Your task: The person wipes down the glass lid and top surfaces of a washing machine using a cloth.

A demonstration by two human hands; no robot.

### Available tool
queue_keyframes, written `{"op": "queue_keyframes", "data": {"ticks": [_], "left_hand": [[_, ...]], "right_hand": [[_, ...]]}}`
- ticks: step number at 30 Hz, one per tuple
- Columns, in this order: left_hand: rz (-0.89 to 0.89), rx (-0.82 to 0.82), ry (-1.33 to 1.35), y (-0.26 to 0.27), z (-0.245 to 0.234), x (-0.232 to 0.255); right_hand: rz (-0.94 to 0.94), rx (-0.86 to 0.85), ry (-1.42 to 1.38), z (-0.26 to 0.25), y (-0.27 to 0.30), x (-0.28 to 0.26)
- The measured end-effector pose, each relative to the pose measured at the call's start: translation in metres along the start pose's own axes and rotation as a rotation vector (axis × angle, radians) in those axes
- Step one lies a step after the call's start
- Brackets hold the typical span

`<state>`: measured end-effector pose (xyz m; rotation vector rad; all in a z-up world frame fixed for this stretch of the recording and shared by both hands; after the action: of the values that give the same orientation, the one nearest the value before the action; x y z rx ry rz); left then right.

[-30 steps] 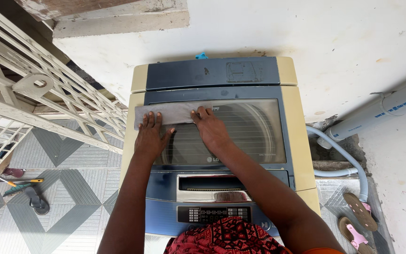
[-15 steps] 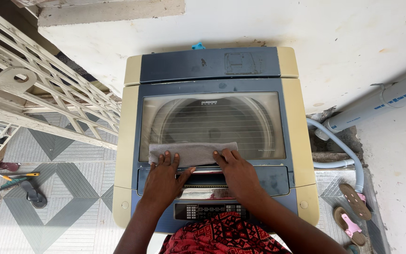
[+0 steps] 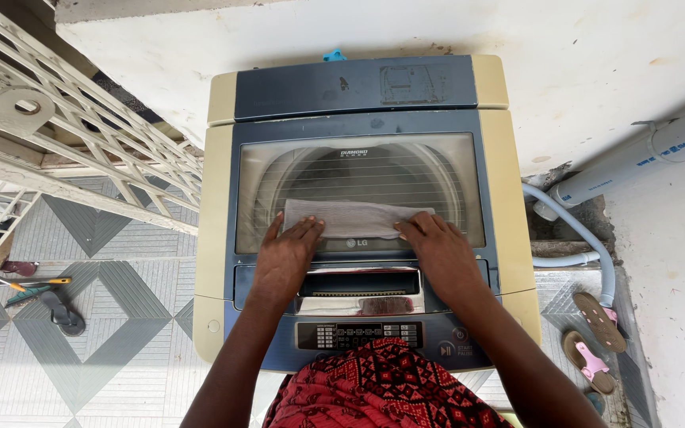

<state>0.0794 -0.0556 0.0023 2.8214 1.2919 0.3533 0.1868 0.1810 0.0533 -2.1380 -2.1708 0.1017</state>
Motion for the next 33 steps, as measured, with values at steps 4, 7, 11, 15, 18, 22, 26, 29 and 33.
{"op": "queue_keyframes", "data": {"ticks": [4,7,11,15,18,22,26,29,33], "left_hand": [[0.187,0.043,0.105,0.004,-0.007,0.046],[0.288,0.05,0.171,0.009,-0.009,0.064],[0.309,0.03,0.356,0.015,-0.009,0.06],[0.199,0.038,0.392,0.034,-0.012,0.025],[0.173,0.09,0.316,0.06,-0.02,-0.008],[-0.082,0.159,0.306,0.104,-0.031,-0.052],[-0.483,0.105,0.293,0.14,-0.031,-0.087],[-0.373,0.253,0.324,0.151,-0.032,-0.089],[-0.334,0.232,0.299,0.144,-0.022,-0.076]], "right_hand": [[0.125,-0.087,-0.004,-0.019,0.035,0.039],[0.214,-0.241,-0.214,-0.021,0.052,0.052],[0.186,-0.169,-0.323,-0.02,0.054,0.053],[0.052,-0.17,-0.328,-0.002,0.039,0.029],[-0.087,-0.104,-0.345,0.006,0.023,0.001],[-0.287,-0.116,-0.333,0.02,-0.002,-0.055],[-0.448,0.01,-0.349,0.033,-0.023,-0.108],[-0.463,0.052,-0.318,0.037,-0.028,-0.123],[-0.466,0.079,-0.35,0.031,-0.021,-0.104]]}}
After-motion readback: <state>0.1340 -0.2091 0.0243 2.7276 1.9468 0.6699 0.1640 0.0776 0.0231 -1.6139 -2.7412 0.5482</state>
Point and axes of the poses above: each hand's wrist, its own y-axis away from the middle knuckle, its own z-axis out of the palm, x = y × z, the point moved 4 cm from there along -y, towards the middle knuckle, and after that the axes turned 15 degrees about y, right-handed, at the moved point
